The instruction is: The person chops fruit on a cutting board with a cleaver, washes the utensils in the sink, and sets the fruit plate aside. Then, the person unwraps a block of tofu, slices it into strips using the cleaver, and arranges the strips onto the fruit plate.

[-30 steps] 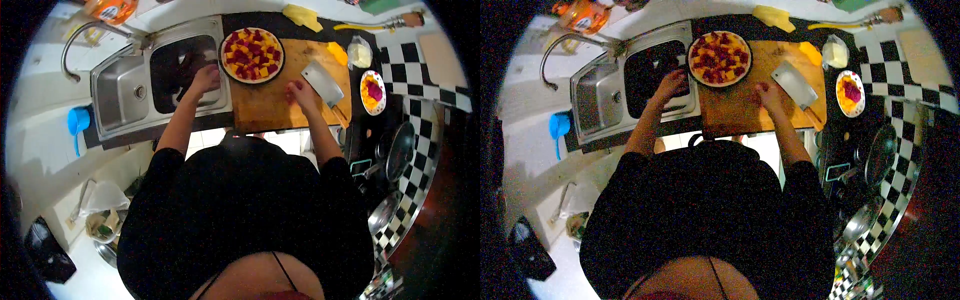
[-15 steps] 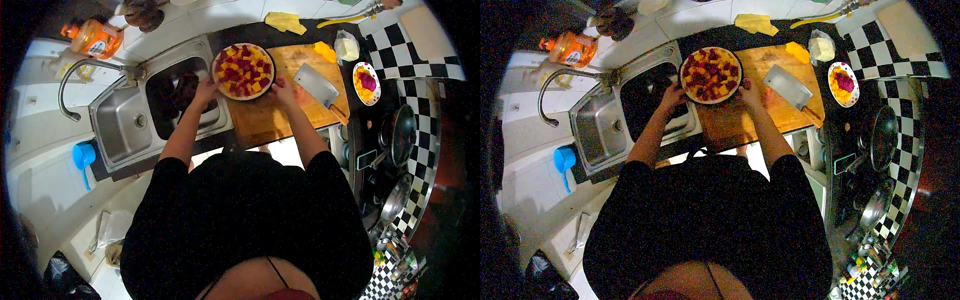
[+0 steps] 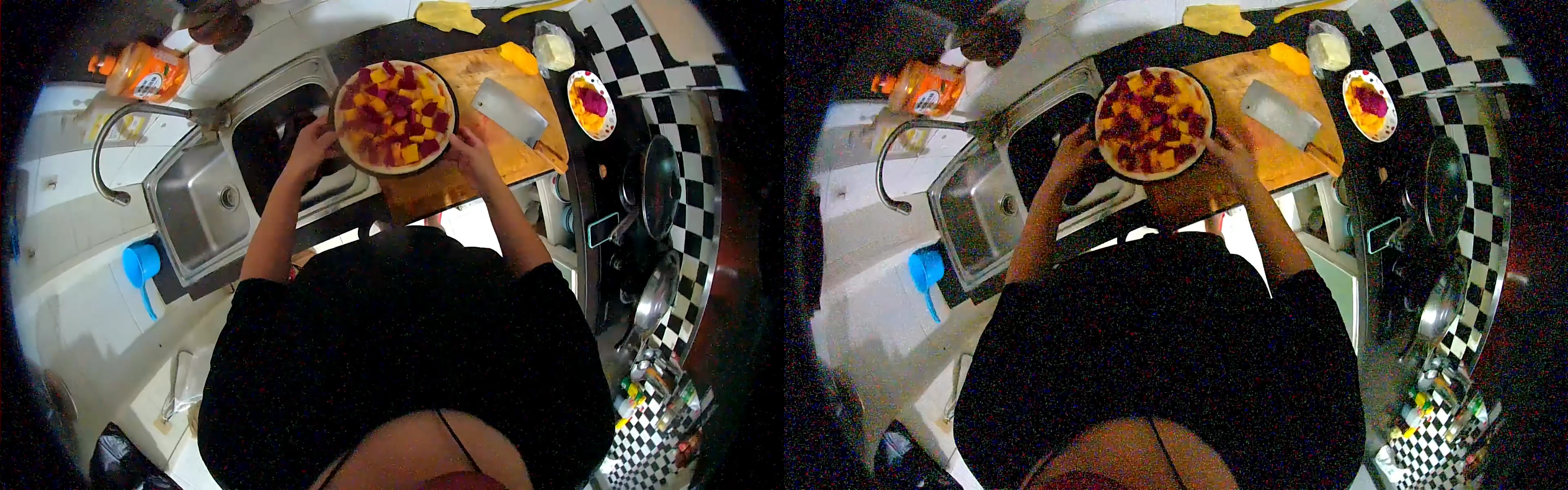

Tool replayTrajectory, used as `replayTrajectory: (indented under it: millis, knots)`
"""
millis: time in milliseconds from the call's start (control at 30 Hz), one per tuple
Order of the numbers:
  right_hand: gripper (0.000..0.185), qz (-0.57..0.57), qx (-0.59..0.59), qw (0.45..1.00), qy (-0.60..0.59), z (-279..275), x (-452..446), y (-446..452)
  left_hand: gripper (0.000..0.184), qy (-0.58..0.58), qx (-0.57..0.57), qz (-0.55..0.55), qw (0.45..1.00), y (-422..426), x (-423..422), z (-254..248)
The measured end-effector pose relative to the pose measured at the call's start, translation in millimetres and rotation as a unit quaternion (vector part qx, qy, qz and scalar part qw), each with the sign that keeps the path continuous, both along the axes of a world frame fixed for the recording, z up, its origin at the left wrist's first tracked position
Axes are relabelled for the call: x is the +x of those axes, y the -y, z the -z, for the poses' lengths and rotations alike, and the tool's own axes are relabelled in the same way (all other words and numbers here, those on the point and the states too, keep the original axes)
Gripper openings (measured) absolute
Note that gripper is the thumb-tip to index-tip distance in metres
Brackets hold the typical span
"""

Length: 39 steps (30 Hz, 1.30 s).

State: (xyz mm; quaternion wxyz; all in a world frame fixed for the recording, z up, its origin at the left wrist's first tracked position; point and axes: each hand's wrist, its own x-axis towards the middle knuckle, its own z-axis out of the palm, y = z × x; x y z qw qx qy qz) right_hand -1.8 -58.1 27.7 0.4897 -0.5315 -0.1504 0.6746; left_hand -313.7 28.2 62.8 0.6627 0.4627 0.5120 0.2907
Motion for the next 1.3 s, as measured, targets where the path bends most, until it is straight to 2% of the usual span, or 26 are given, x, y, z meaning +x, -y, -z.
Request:
replayTrajectory:
  millis: [67,167,233,300,400,433,533,600,633,700,733,767,800,867,900,933,1000,1033,1067,1133,1300]
  knots:
    - [0.040,-0.072,0.065,0.995,0.007,-1.2,1.4,16.9,0.032,-0.042,0.026,0.055,0.997,2.4,2.3,-7.7]
    - [0.039,-0.027,0.072,0.996,-0.039,-27.2,-14.2,49.9,0.032,-0.095,0.046,0.100,0.989,12.4,13.7,-32.4]
    - [0.038,-0.006,0.073,0.996,-0.049,-21.4,-10.8,71.0,0.032,-0.085,0.024,0.127,0.988,13.2,17.9,-26.4]
    - [0.038,0.034,0.098,0.994,-0.047,-16.9,-10.2,90.7,0.033,-0.027,-0.012,0.152,0.988,17.3,25.0,-30.0]
    - [0.033,0.102,0.081,0.990,-0.049,-16.3,-11.8,126.4,0.034,-0.059,-0.020,0.185,0.981,28.4,43.9,-50.5]
    - [0.031,0.139,0.085,0.985,-0.063,-31.9,-16.6,136.6,0.034,-0.063,-0.024,0.199,0.978,29.5,49.3,-45.0]
    - [0.032,0.178,0.121,0.973,-0.085,-32.4,-10.4,172.7,0.036,-0.022,-0.051,0.183,0.982,34.9,70.1,-30.9]
    - [0.033,0.227,0.118,0.963,-0.086,-38.6,-11.8,193.2,0.040,0.019,-0.009,0.242,0.970,36.3,83.2,-37.0]
    - [0.033,0.260,0.118,0.954,-0.087,-43.2,-9.8,206.1,0.040,0.000,0.003,0.259,0.966,40.5,91.7,-51.6]
    - [0.032,0.302,0.102,0.945,-0.079,-42.5,-3.2,235.1,0.041,0.025,0.009,0.252,0.967,33.0,89.9,-32.1]
    - [0.032,0.327,0.085,0.938,-0.075,-31.7,3.2,255.9,0.041,0.000,0.105,0.294,0.950,36.8,89.9,-40.1]
    - [0.031,0.338,0.068,0.937,-0.062,-23.0,9.2,277.7,0.039,-0.019,0.029,0.227,0.973,35.2,92.0,-39.2]
    - [0.032,0.363,0.064,0.928,-0.047,-25.3,2.3,289.7,0.038,-0.005,0.051,0.211,0.976,20.8,72.9,-21.4]
    - [0.033,0.429,0.085,0.897,-0.068,-32.7,9.3,337.8,0.038,-0.036,0.056,0.190,0.979,22.2,64.8,-23.6]
    - [0.034,0.475,0.067,0.874,-0.071,-26.7,13.3,364.0,0.038,-0.022,0.150,0.218,0.964,21.9,54.3,-17.0]
    - [0.032,0.510,0.084,0.853,-0.068,-29.4,16.9,385.5,0.038,-0.068,0.078,0.175,0.979,27.3,59.6,-29.0]
    - [0.029,0.575,0.095,0.809,-0.073,-4.0,28.4,440.7,0.042,-0.015,0.040,0.156,0.987,-11.2,31.9,24.2]
    - [0.025,0.596,0.105,0.794,-0.056,1.8,16.5,444.9,0.042,-0.045,0.070,0.131,0.988,7.6,38.0,-25.7]
    - [0.023,0.624,0.098,0.774,-0.047,7.4,20.6,475.1,0.042,-0.042,0.067,0.107,0.991,38.2,55.9,-50.6]
    - [0.022,0.691,0.119,0.712,-0.031,9.2,43.2,520.2,0.042,-0.038,0.070,0.091,0.993,69.4,82.3,-72.9]
    - [0.016,0.776,0.113,0.619,0.044,23.6,93.6,610.7,0.040,0.153,0.065,0.278,0.946,96.4,74.2,-105.5]
